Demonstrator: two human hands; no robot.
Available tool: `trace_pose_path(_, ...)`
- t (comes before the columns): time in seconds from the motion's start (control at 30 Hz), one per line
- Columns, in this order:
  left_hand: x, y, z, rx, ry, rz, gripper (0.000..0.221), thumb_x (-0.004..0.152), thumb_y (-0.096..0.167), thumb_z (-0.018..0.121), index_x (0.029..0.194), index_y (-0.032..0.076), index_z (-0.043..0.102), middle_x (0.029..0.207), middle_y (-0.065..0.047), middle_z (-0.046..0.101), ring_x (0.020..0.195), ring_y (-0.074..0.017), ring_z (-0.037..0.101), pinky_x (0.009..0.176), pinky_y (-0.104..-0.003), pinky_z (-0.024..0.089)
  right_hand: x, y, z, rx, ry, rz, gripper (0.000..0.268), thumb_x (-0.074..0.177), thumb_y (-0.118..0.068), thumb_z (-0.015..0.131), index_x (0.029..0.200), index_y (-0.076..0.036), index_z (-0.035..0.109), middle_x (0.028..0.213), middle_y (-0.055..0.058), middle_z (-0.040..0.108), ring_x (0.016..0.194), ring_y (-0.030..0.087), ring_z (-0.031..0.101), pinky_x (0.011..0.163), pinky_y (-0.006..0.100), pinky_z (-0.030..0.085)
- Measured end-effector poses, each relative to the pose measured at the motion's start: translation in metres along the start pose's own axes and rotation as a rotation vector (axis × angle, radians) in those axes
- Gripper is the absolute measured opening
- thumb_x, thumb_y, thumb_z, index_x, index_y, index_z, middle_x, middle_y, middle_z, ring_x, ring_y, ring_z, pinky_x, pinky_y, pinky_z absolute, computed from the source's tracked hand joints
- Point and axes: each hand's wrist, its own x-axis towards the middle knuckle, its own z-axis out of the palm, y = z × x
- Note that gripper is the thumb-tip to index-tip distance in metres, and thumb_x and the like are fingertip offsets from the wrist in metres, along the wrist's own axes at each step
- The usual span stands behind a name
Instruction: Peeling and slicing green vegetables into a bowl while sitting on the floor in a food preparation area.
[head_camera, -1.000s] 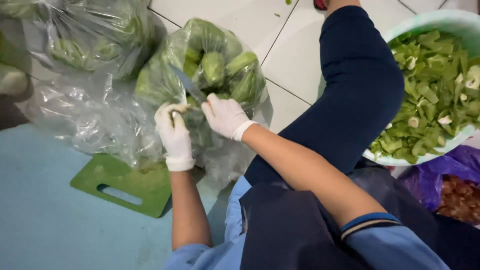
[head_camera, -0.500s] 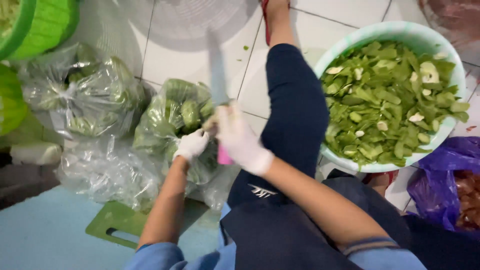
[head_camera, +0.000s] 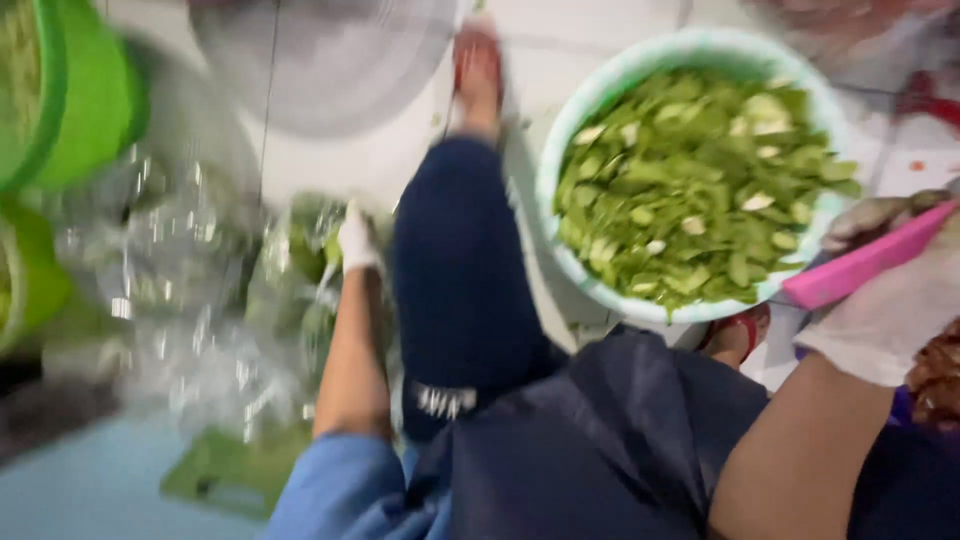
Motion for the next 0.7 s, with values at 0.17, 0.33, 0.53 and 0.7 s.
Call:
trace_pose_path(0.17, -0.023, 0.024, 0.016, 0.349, 0.016, 0.353, 0.052, 0.094, 0.045, 0.04, 0.062, 0.008, 0.054, 0.058, -0.003, 0.051, 0.054, -0.0166, 0.043, 0.055, -0.03, 0.04, -0.044, -0.037, 0.019, -0.142, 0.085, -0.055, 0.018, 0.104, -0.027, 0.032, 0.095, -0.014, 0.04, 0.074, 0.0, 0.049, 0.06, 0.009, 0.045, 0.058, 0.021, 0.041)
trace_pose_path(0.33, -0.102, 0.083, 0.046, 0.172, -0.044, 0.283, 0.039, 0.094, 0.034, 0.041, 0.061, 0.013, 0.044, 0.055, 0.004, 0.039, 0.049, -0.0088, 0.034, 0.046, -0.022, 0.03, -0.031, 0.022, -0.047, -0.069, 0.227, 0.123, 0.016, 0.105, -0.028, 0.037, 0.1, -0.014, 0.044, 0.079, -0.002, 0.044, 0.067, 0.008, 0.045, 0.059, 0.022, 0.039)
trace_pose_path(0.53, -0.13, 0.134, 0.103, 0.129, -0.047, 0.314, 0.038, 0.099, 0.03, 0.042, 0.063, 0.017, 0.042, 0.055, 0.008, 0.035, 0.047, -0.0051, 0.03, 0.044, -0.02, 0.026, -0.026, 0.033, -0.054, -0.135, 0.305, 0.181, 0.026, 0.108, -0.033, 0.038, 0.091, -0.014, 0.042, 0.077, -0.002, 0.044, 0.067, 0.01, 0.047, 0.058, 0.023, 0.039)
trace_pose_path(0.7, -0.111, 0.139, 0.164, 0.029, -0.159, 0.342, 0.033, 0.097, 0.03, 0.046, 0.067, 0.015, 0.046, 0.059, 0.008, 0.038, 0.051, -0.0038, 0.031, 0.046, -0.019, 0.026, -0.025, 0.039, -0.046, -0.231, 0.359, 0.222, 0.019, 0.106, -0.021, 0.032, 0.091, -0.012, 0.039, 0.071, 0.003, 0.045, 0.06, 0.013, 0.046, 0.054, 0.024, 0.038)
